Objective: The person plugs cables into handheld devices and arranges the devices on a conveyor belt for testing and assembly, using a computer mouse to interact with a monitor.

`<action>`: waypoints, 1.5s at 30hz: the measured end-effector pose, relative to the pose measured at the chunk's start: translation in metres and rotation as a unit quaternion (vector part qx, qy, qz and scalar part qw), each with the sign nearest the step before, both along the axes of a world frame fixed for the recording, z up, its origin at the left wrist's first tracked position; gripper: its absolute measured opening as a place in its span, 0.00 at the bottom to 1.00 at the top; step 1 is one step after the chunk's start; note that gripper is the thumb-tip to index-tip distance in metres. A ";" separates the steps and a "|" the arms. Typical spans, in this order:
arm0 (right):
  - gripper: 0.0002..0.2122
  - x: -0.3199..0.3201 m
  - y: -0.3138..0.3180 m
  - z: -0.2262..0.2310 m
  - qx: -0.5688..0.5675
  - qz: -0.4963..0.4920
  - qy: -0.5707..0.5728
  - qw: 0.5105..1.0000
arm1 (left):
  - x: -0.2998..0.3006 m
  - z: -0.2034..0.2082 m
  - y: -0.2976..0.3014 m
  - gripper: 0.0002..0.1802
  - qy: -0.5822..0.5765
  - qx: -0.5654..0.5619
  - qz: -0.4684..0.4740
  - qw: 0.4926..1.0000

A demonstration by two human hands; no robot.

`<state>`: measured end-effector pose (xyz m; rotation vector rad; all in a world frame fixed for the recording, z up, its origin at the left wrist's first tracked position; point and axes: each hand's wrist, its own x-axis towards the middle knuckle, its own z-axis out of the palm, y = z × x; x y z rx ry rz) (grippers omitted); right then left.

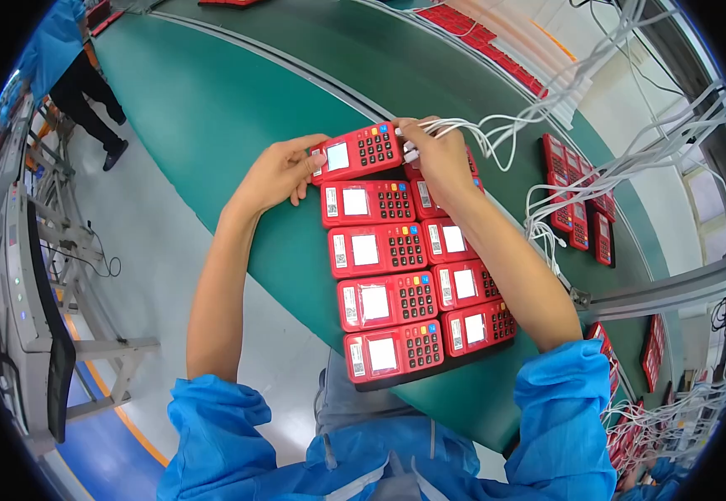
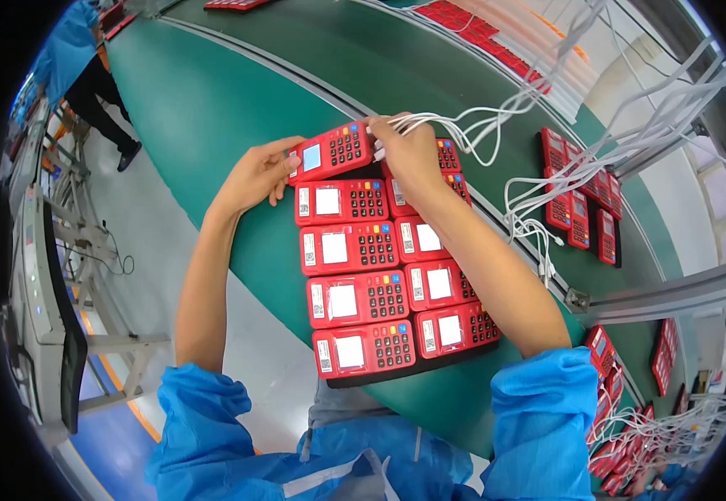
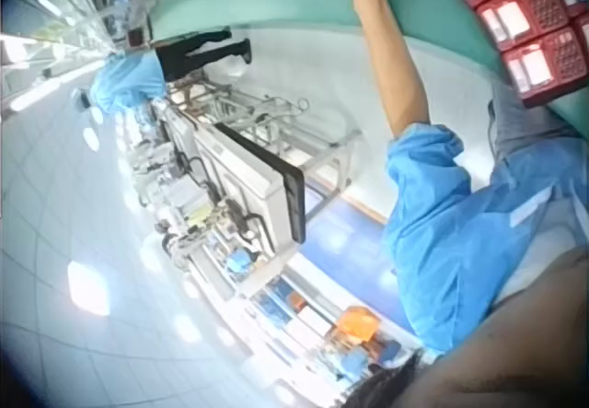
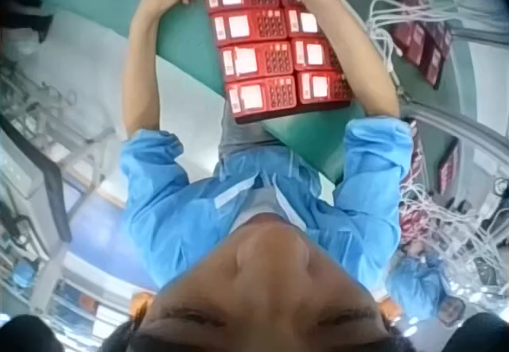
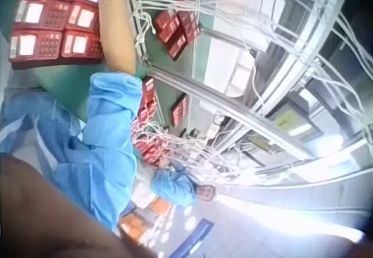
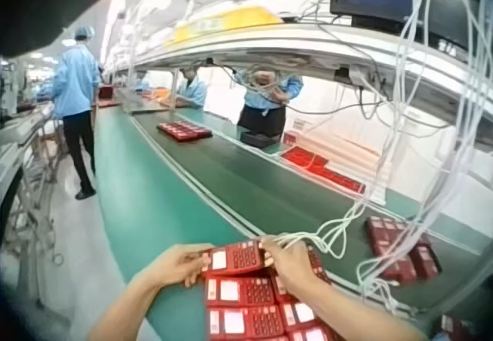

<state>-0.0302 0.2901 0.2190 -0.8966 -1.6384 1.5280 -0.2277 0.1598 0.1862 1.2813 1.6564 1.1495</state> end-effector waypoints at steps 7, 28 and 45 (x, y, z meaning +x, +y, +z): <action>0.08 -0.002 0.017 -0.004 -0.110 0.045 0.062 0.991 | -0.005 -0.003 0.003 0.23 -0.004 0.009 0.002 1.000; 0.10 0.116 -0.056 0.039 -0.343 0.191 -0.105 0.914 | 0.013 0.000 0.009 0.23 0.088 -0.034 0.106 0.990; 0.09 0.052 -0.021 -0.007 -0.155 0.053 0.059 0.985 | 0.035 0.009 -0.034 0.26 -0.068 -0.172 0.022 0.983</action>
